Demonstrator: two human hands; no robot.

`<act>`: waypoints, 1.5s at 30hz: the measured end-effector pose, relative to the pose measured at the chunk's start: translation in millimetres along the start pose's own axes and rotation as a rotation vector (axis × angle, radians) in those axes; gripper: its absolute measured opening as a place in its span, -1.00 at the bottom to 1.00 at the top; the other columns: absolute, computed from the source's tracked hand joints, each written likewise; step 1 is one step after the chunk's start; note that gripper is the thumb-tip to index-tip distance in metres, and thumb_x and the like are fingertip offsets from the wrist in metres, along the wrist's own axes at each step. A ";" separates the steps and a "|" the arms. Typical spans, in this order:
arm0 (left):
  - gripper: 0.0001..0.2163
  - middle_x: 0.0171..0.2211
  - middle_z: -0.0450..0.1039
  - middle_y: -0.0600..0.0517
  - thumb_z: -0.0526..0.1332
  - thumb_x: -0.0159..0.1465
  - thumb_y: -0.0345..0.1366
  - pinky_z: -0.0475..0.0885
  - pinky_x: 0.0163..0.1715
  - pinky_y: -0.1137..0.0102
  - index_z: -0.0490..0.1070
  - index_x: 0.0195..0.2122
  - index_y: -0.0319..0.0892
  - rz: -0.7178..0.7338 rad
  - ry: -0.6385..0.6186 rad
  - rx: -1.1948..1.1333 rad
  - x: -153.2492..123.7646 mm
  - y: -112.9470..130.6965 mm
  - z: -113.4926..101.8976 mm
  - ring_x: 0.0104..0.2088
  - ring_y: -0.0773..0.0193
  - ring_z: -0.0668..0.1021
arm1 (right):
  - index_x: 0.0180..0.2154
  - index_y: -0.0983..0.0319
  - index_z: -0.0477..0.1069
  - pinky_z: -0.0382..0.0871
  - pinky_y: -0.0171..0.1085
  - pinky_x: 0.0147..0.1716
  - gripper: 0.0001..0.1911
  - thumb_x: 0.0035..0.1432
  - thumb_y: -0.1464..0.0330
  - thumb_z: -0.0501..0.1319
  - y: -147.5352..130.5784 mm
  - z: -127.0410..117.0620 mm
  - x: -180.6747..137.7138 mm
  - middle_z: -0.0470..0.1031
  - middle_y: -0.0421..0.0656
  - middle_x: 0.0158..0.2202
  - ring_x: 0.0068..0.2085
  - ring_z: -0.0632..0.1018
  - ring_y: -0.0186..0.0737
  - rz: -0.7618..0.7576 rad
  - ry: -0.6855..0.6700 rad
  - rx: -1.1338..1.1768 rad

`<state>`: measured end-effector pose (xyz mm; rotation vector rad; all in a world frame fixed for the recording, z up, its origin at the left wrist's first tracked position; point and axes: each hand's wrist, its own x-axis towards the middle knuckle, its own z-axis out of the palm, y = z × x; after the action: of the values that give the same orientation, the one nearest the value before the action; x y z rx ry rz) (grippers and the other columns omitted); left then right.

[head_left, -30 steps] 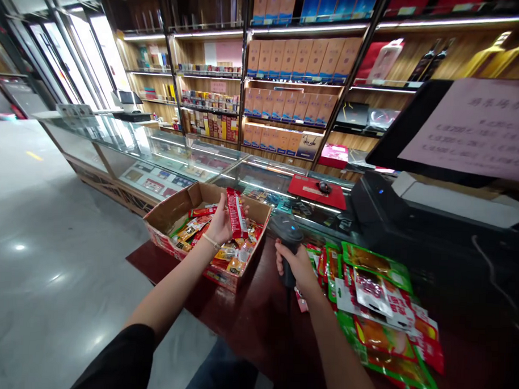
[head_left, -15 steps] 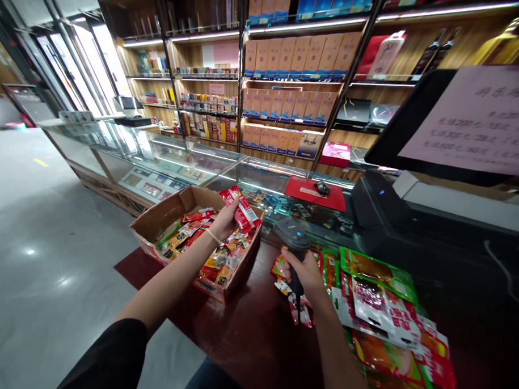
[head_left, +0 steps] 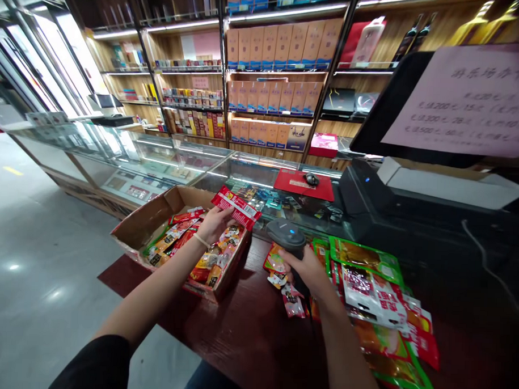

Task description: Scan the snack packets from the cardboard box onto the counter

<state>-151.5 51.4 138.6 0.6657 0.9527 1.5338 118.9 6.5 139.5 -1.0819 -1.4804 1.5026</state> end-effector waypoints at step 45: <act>-0.73 -0.09 0.58 0.00 0.07 0.33 -0.25 0.44 -0.06 0.37 0.50 -0.04 -0.13 0.485 -0.466 1.485 -16.8 22.9 9.7 -0.10 0.21 0.59 | -0.30 0.21 0.40 0.22 -0.40 -0.77 -0.65 -0.04 0.15 0.40 -27.4 -48.9 -28.1 0.33 -0.33 -0.66 -0.72 0.33 -0.39 -0.085 0.205 0.266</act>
<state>-152.2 36.6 164.8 2.2962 1.5299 0.7021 173.3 -0.7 169.9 -0.9685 -1.1362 1.4357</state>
